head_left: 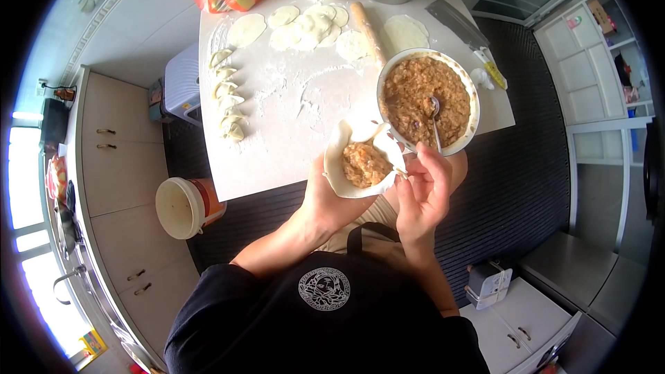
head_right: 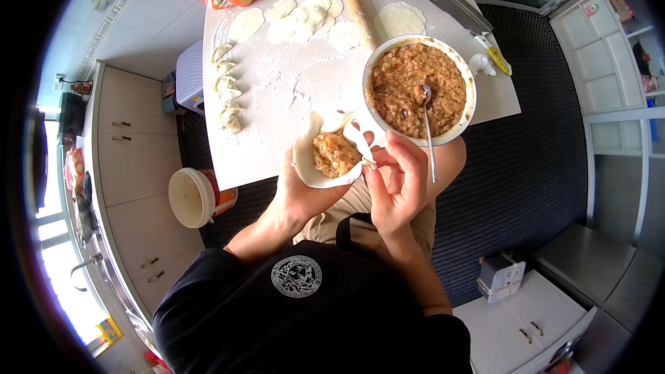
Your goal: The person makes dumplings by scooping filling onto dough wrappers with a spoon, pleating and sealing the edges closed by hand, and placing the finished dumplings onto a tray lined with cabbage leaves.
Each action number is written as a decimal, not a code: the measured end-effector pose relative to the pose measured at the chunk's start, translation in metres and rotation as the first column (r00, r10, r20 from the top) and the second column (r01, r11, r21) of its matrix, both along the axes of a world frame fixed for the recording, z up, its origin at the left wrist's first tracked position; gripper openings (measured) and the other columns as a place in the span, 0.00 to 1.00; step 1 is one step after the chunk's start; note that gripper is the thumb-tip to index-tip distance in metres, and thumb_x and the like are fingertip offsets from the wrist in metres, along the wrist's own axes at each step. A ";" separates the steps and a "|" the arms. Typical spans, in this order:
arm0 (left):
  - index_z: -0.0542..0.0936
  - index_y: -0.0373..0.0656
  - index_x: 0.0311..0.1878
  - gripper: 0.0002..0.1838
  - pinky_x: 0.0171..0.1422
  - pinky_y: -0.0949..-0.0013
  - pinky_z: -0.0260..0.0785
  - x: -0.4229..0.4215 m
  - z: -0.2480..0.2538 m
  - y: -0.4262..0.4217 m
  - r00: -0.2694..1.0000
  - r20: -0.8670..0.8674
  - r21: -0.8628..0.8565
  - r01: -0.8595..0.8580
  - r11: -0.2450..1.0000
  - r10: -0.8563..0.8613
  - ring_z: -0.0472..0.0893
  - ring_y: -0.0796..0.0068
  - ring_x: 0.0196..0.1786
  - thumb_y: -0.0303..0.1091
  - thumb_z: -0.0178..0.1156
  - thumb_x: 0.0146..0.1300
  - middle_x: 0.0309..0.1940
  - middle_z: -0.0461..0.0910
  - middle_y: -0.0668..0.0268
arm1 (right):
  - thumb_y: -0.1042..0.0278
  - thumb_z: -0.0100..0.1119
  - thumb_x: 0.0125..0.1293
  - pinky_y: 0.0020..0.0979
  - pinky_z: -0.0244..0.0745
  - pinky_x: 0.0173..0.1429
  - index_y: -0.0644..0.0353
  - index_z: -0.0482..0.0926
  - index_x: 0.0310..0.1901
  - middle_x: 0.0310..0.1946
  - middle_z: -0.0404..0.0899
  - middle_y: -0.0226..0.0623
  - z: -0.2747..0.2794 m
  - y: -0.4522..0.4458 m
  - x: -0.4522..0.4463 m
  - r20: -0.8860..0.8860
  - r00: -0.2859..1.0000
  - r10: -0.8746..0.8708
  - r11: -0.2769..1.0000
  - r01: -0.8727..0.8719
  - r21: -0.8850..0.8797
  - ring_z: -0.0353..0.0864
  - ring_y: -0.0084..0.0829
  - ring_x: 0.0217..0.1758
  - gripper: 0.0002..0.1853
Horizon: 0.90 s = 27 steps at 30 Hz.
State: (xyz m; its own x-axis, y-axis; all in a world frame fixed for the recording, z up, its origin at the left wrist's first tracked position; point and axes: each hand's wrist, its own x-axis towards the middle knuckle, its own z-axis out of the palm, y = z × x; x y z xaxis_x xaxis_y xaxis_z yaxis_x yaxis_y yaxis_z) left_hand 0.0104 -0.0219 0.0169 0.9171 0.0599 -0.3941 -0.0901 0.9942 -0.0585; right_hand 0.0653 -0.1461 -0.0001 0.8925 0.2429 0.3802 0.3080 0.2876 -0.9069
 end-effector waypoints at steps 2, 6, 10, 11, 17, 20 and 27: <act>0.70 0.40 0.63 0.23 0.71 0.55 0.64 0.000 0.002 0.000 1.000 -0.016 -0.009 0.000 1.000 0.000 0.74 0.62 0.64 0.46 0.41 0.76 0.61 0.74 0.59 | 0.87 0.62 0.59 0.27 0.81 0.48 0.68 0.80 0.46 0.53 0.74 0.46 0.004 0.000 0.002 0.072 0.997 -0.002 0.995 0.009 -0.095 0.81 0.31 0.43 0.12; 0.72 0.42 0.63 0.25 0.70 0.51 0.65 -0.001 -0.001 -0.002 1.000 0.006 -0.086 -0.013 0.996 0.014 0.72 0.54 0.67 0.49 0.40 0.76 0.62 0.74 0.54 | 0.85 0.62 0.60 0.27 0.81 0.45 0.68 0.81 0.41 0.54 0.75 0.46 0.000 -0.012 0.009 0.289 0.955 0.071 0.964 0.009 -0.267 0.81 0.31 0.44 0.08; 0.73 0.43 0.60 0.22 0.71 0.52 0.63 -0.008 -0.013 -0.003 0.996 0.090 -0.055 -0.003 0.998 0.008 0.70 0.56 0.68 0.46 0.38 0.75 0.64 0.73 0.55 | 0.84 0.64 0.59 0.29 0.81 0.46 0.67 0.80 0.39 0.53 0.77 0.47 -0.003 -0.016 0.012 0.278 0.954 0.110 0.966 -0.036 -0.258 0.81 0.33 0.44 0.07; 0.73 0.44 0.59 0.22 0.72 0.52 0.62 -0.010 -0.015 -0.003 0.993 0.118 -0.037 0.007 0.999 -0.003 0.70 0.56 0.69 0.45 0.37 0.74 0.64 0.73 0.56 | 0.84 0.64 0.59 0.29 0.81 0.47 0.67 0.80 0.38 0.53 0.77 0.47 -0.004 -0.016 0.012 0.258 0.959 0.120 0.968 -0.055 -0.243 0.81 0.33 0.44 0.06; 0.76 0.39 0.55 0.20 0.70 0.58 0.65 -0.020 -0.016 -0.007 0.990 0.119 -0.056 0.089 0.994 -0.082 0.72 0.62 0.67 0.42 0.43 0.73 0.66 0.71 0.57 | 0.84 0.66 0.57 0.31 0.81 0.51 0.66 0.79 0.36 0.51 0.79 0.46 -0.008 -0.017 0.006 0.188 0.974 0.123 0.969 -0.077 -0.236 0.82 0.36 0.48 0.07; 0.75 0.38 0.56 0.21 0.72 0.56 0.64 -0.015 -0.004 -0.010 0.996 0.018 -0.009 0.088 0.996 -0.088 0.70 0.61 0.68 0.43 0.43 0.73 0.69 0.68 0.55 | 0.85 0.65 0.57 0.31 0.81 0.53 0.66 0.79 0.37 0.48 0.79 0.45 -0.009 -0.020 0.005 0.265 0.959 0.099 0.962 -0.023 -0.274 0.82 0.37 0.50 0.07; 0.69 0.36 0.65 0.25 0.73 0.54 0.63 -0.015 -0.007 -0.007 0.988 0.092 -0.005 0.122 0.992 -0.121 0.70 0.60 0.68 0.43 0.40 0.75 0.69 0.68 0.55 | 0.86 0.65 0.57 0.28 0.80 0.53 0.67 0.77 0.47 0.57 0.72 0.48 -0.006 -0.016 -0.002 -0.040 0.997 0.067 0.996 -0.070 -0.058 0.81 0.33 0.49 0.16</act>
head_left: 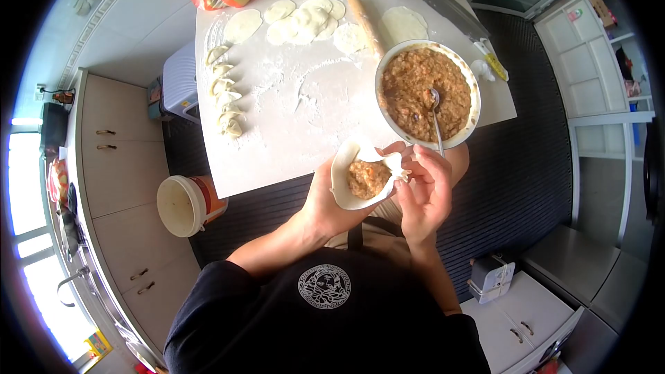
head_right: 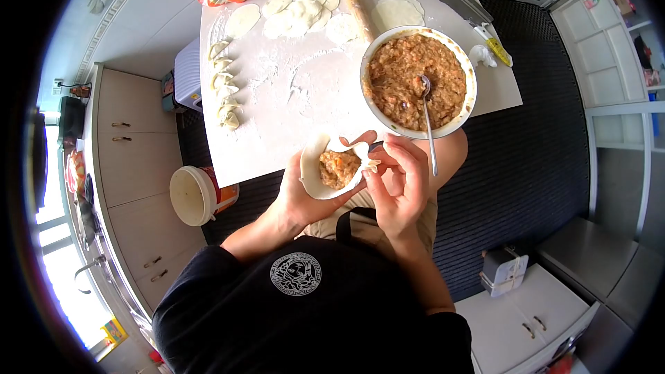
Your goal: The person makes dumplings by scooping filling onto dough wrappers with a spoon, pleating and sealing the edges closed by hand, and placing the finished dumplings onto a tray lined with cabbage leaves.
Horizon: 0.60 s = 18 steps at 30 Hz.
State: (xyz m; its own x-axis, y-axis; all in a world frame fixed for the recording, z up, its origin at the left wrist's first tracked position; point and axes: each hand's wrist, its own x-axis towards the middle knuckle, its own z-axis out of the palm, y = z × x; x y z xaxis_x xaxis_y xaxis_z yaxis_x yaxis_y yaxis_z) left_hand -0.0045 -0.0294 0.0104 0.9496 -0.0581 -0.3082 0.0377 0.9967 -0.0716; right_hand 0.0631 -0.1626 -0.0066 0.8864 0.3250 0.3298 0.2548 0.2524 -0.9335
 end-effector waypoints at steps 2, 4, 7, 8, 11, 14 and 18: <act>0.68 0.35 0.66 0.25 0.72 0.54 0.63 0.000 -0.001 0.001 0.999 0.052 -0.012 0.010 1.000 -0.010 0.71 0.60 0.68 0.43 0.40 0.75 0.68 0.69 0.55 | 0.86 0.65 0.57 0.28 0.81 0.51 0.67 0.78 0.46 0.57 0.73 0.48 -0.001 -0.005 0.005 0.138 0.990 0.015 0.994 0.000 -0.113 0.82 0.33 0.49 0.15; 0.69 0.35 0.65 0.25 0.72 0.55 0.64 0.000 -0.003 0.001 1.000 0.014 -0.028 0.015 1.000 -0.015 0.72 0.61 0.67 0.43 0.40 0.75 0.66 0.70 0.55 | 0.87 0.65 0.57 0.28 0.81 0.49 0.67 0.79 0.44 0.56 0.73 0.48 -0.002 -0.011 0.010 0.257 0.965 0.052 0.981 -0.002 -0.193 0.82 0.33 0.48 0.13; 0.69 0.35 0.64 0.25 0.70 0.58 0.65 0.002 -0.006 0.000 1.000 -0.017 -0.018 0.016 1.000 -0.017 0.73 0.63 0.66 0.42 0.39 0.76 0.64 0.73 0.56 | 0.87 0.65 0.57 0.28 0.83 0.46 0.67 0.79 0.41 0.55 0.75 0.47 -0.002 -0.016 0.013 0.367 0.925 0.099 0.971 -0.009 -0.240 0.83 0.34 0.45 0.11; 0.70 0.35 0.64 0.24 0.70 0.58 0.66 0.003 -0.007 -0.001 1.000 -0.023 -0.009 0.016 1.000 -0.016 0.73 0.63 0.65 0.42 0.39 0.76 0.63 0.73 0.57 | 0.87 0.65 0.57 0.29 0.83 0.45 0.67 0.80 0.40 0.54 0.76 0.47 -0.003 -0.016 0.012 0.375 0.922 0.094 0.972 -0.003 -0.236 0.84 0.34 0.45 0.10; 0.75 0.39 0.57 0.23 0.66 0.52 0.68 0.004 -0.009 0.002 0.994 -0.076 -0.023 0.073 0.997 -0.075 0.76 0.61 0.61 0.46 0.39 0.74 0.60 0.76 0.58 | 0.86 0.66 0.56 0.29 0.84 0.45 0.66 0.80 0.37 0.50 0.78 0.46 0.004 -0.010 0.012 0.315 0.945 0.085 0.989 -0.041 -0.142 0.84 0.35 0.44 0.08; 0.74 0.39 0.58 0.24 0.65 0.52 0.68 0.001 -0.010 0.004 0.992 -0.053 -0.086 0.113 0.990 -0.118 0.76 0.62 0.60 0.46 0.39 0.75 0.58 0.77 0.58 | 0.86 0.66 0.56 0.29 0.84 0.46 0.66 0.79 0.36 0.49 0.79 0.46 0.007 -0.010 0.010 0.310 0.947 0.086 0.989 -0.042 -0.145 0.84 0.36 0.45 0.08; 0.75 0.38 0.57 0.23 0.65 0.55 0.69 0.001 -0.009 0.004 0.978 -0.127 0.025 0.169 0.985 -0.165 0.77 0.62 0.58 0.45 0.40 0.75 0.55 0.78 0.58 | 0.85 0.67 0.56 0.29 0.84 0.46 0.66 0.79 0.36 0.50 0.78 0.46 -0.001 -0.020 0.008 0.364 0.924 0.114 0.963 -0.013 -0.269 0.84 0.36 0.45 0.08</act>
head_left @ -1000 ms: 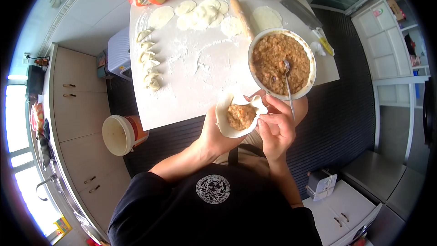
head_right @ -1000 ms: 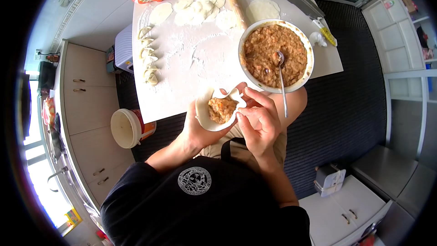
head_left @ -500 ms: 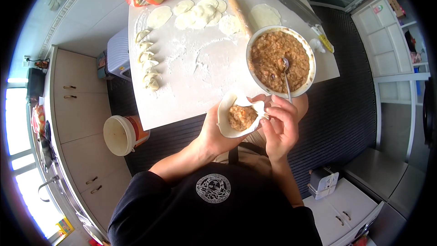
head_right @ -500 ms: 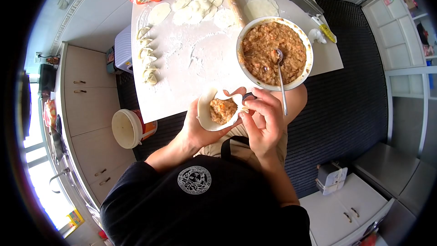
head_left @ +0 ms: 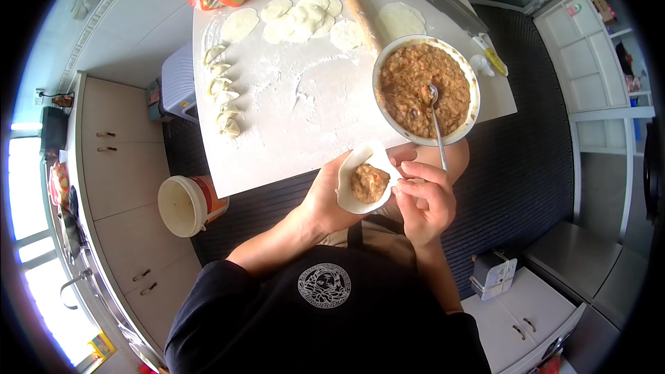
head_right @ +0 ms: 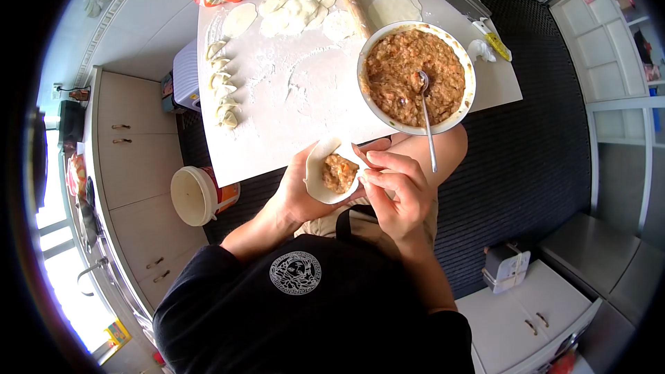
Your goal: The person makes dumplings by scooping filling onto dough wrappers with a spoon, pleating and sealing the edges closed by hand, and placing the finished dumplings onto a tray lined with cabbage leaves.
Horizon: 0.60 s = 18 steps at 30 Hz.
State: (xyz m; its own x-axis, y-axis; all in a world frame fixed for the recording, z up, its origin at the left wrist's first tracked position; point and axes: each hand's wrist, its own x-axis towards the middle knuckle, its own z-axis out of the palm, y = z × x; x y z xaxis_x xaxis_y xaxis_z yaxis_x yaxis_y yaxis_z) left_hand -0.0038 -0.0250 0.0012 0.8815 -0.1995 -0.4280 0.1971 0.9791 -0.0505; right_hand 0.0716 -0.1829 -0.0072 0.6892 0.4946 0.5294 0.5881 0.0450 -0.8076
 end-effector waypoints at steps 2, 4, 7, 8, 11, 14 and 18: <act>0.74 0.36 0.58 0.21 0.63 0.60 0.71 0.000 0.004 0.000 1.000 0.002 0.064 0.011 0.998 -0.011 0.79 0.65 0.55 0.42 0.40 0.75 0.53 0.79 0.59 | 0.85 0.67 0.56 0.29 0.83 0.47 0.66 0.79 0.37 0.52 0.76 0.47 0.002 0.001 0.002 0.047 0.998 -0.050 0.998 0.052 -0.021 0.84 0.35 0.44 0.09; 0.77 0.38 0.54 0.23 0.67 0.53 0.69 0.003 0.007 -0.002 0.999 -0.022 0.128 0.037 0.991 -0.035 0.77 0.61 0.59 0.46 0.40 0.75 0.54 0.79 0.57 | 0.86 0.66 0.56 0.30 0.81 0.48 0.66 0.79 0.41 0.53 0.75 0.47 0.001 0.007 -0.003 -0.159 0.986 -0.051 0.987 0.074 0.143 0.83 0.34 0.42 0.11; 0.78 0.38 0.52 0.23 0.69 0.48 0.67 0.000 0.000 0.000 0.999 0.014 0.111 0.048 0.993 -0.050 0.77 0.59 0.60 0.47 0.40 0.75 0.55 0.78 0.56 | 0.86 0.65 0.57 0.30 0.82 0.48 0.67 0.79 0.45 0.53 0.74 0.48 0.007 0.007 -0.004 -0.297 0.955 -0.027 0.987 0.073 0.145 0.83 0.34 0.42 0.13; 0.78 0.38 0.52 0.23 0.69 0.48 0.67 -0.002 -0.003 0.001 0.998 0.039 0.087 0.048 0.995 -0.051 0.77 0.58 0.61 0.46 0.40 0.75 0.55 0.78 0.56 | 0.86 0.64 0.58 0.30 0.82 0.47 0.68 0.80 0.44 0.52 0.74 0.47 0.013 0.002 0.004 -0.027 0.998 -0.062 0.995 0.060 -0.084 0.83 0.33 0.41 0.12; 0.77 0.38 0.53 0.22 0.69 0.47 0.67 0.004 0.010 -0.002 0.986 -0.160 0.127 0.070 0.989 -0.049 0.77 0.59 0.59 0.45 0.40 0.74 0.54 0.78 0.57 | 0.85 0.65 0.58 0.30 0.82 0.47 0.67 0.81 0.42 0.51 0.76 0.45 0.011 -0.001 0.003 -0.068 0.998 -0.004 0.997 -0.001 -0.075 0.83 0.32 0.43 0.10; 0.75 0.38 0.55 0.21 0.69 0.48 0.68 0.004 0.008 0.000 0.994 -0.056 0.142 0.100 0.985 -0.093 0.77 0.61 0.58 0.44 0.42 0.74 0.53 0.78 0.58 | 0.83 0.65 0.57 0.31 0.81 0.45 0.66 0.81 0.39 0.48 0.78 0.41 0.016 -0.004 0.002 0.012 1.000 -0.017 0.987 0.019 -0.160 0.83 0.34 0.45 0.08; 0.75 0.40 0.56 0.19 0.68 0.49 0.69 0.004 0.006 0.001 0.992 -0.031 0.132 0.127 0.983 -0.124 0.78 0.62 0.57 0.42 0.46 0.72 0.53 0.78 0.58 | 0.82 0.65 0.57 0.31 0.80 0.45 0.64 0.80 0.39 0.48 0.78 0.39 0.018 -0.003 0.003 0.020 1.000 0.004 0.987 -0.001 -0.161 0.83 0.35 0.45 0.08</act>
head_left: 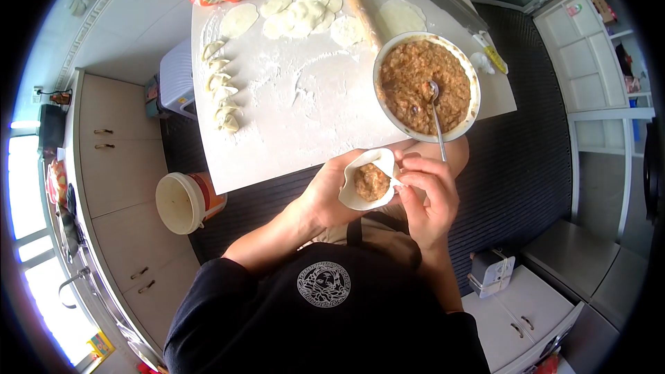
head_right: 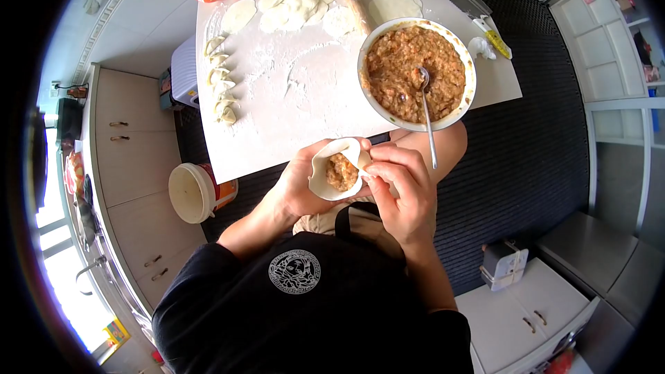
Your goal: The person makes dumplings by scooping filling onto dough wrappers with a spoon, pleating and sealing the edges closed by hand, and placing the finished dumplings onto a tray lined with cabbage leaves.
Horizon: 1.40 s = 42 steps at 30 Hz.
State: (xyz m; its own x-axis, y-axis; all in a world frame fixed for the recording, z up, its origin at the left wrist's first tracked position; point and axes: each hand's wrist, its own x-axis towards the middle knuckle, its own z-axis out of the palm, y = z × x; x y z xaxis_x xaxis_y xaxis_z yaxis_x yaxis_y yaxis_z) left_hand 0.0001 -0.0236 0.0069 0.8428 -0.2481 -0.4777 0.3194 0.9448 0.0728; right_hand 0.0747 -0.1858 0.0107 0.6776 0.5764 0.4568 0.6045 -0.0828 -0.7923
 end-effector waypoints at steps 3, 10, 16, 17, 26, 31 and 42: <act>0.75 0.41 0.56 0.17 0.68 0.50 0.69 0.000 0.002 0.003 0.999 0.025 0.064 0.039 0.997 -0.040 0.78 0.61 0.58 0.41 0.49 0.71 0.52 0.78 0.57 | 0.81 0.65 0.57 0.31 0.80 0.47 0.63 0.80 0.41 0.49 0.78 0.40 0.002 -0.001 0.000 -0.018 1.000 -0.009 1.000 0.009 -0.017 0.82 0.35 0.45 0.10; 0.76 0.41 0.52 0.16 0.67 0.51 0.70 -0.001 0.009 -0.001 1.000 -0.004 0.022 0.000 1.000 0.000 0.78 0.59 0.58 0.42 0.52 0.71 0.50 0.79 0.57 | 0.81 0.64 0.59 0.30 0.81 0.47 0.65 0.80 0.47 0.52 0.76 0.42 -0.002 0.001 0.001 -0.092 0.996 0.005 1.000 -0.004 0.017 0.83 0.33 0.43 0.13; 0.76 0.43 0.51 0.14 0.65 0.53 0.72 -0.001 0.006 -0.002 1.000 0.013 -0.027 0.012 1.000 -0.011 0.79 0.66 0.55 0.41 0.50 0.73 0.49 0.79 0.64 | 0.81 0.66 0.57 0.30 0.81 0.45 0.63 0.80 0.42 0.52 0.76 0.42 -0.002 -0.002 0.000 -0.053 0.999 0.015 1.000 -0.016 -0.007 0.84 0.32 0.42 0.11; 0.76 0.42 0.51 0.13 0.65 0.52 0.71 0.000 0.007 -0.002 1.000 -0.018 -0.035 0.007 0.999 -0.007 0.79 0.65 0.55 0.41 0.50 0.73 0.49 0.78 0.63 | 0.81 0.66 0.56 0.30 0.81 0.45 0.62 0.79 0.41 0.52 0.76 0.42 -0.003 -0.002 0.000 -0.051 0.999 0.020 1.000 -0.020 -0.004 0.84 0.32 0.42 0.10; 0.75 0.42 0.53 0.13 0.63 0.55 0.72 -0.001 0.006 -0.001 0.996 0.008 -0.005 0.091 0.996 -0.090 0.79 0.67 0.55 0.37 0.52 0.71 0.50 0.78 0.63 | 0.82 0.68 0.54 0.32 0.82 0.44 0.62 0.77 0.35 0.49 0.79 0.43 -0.005 -0.004 -0.003 -0.005 1.000 0.019 0.999 -0.019 0.051 0.82 0.38 0.49 0.09; 0.74 0.42 0.57 0.16 0.65 0.53 0.71 -0.001 0.008 0.000 0.986 0.012 0.007 0.169 0.986 -0.169 0.79 0.68 0.56 0.36 0.53 0.70 0.52 0.79 0.63 | 0.82 0.68 0.54 0.32 0.84 0.47 0.64 0.77 0.34 0.53 0.79 0.45 -0.001 -0.005 0.000 0.077 0.993 0.087 0.995 -0.091 0.042 0.84 0.39 0.49 0.09; 0.67 0.39 0.68 0.26 0.70 0.46 0.66 0.003 0.008 0.004 0.958 0.051 0.028 0.282 0.959 -0.283 0.74 0.61 0.65 0.43 0.48 0.72 0.64 0.73 0.55 | 0.84 0.65 0.55 0.25 0.82 0.37 0.67 0.80 0.39 0.52 0.76 0.43 -0.006 -0.008 -0.003 -0.182 0.983 0.015 0.998 -0.004 0.060 0.82 0.31 0.42 0.09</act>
State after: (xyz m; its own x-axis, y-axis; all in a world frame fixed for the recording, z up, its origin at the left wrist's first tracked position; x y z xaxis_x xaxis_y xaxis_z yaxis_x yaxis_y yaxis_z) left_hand 0.0032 -0.0199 0.0150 0.7644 -0.4708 -0.4405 0.5682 0.8148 0.1151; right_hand 0.0712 -0.1933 0.0051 0.7472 0.5589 0.3596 0.4503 -0.0278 -0.8924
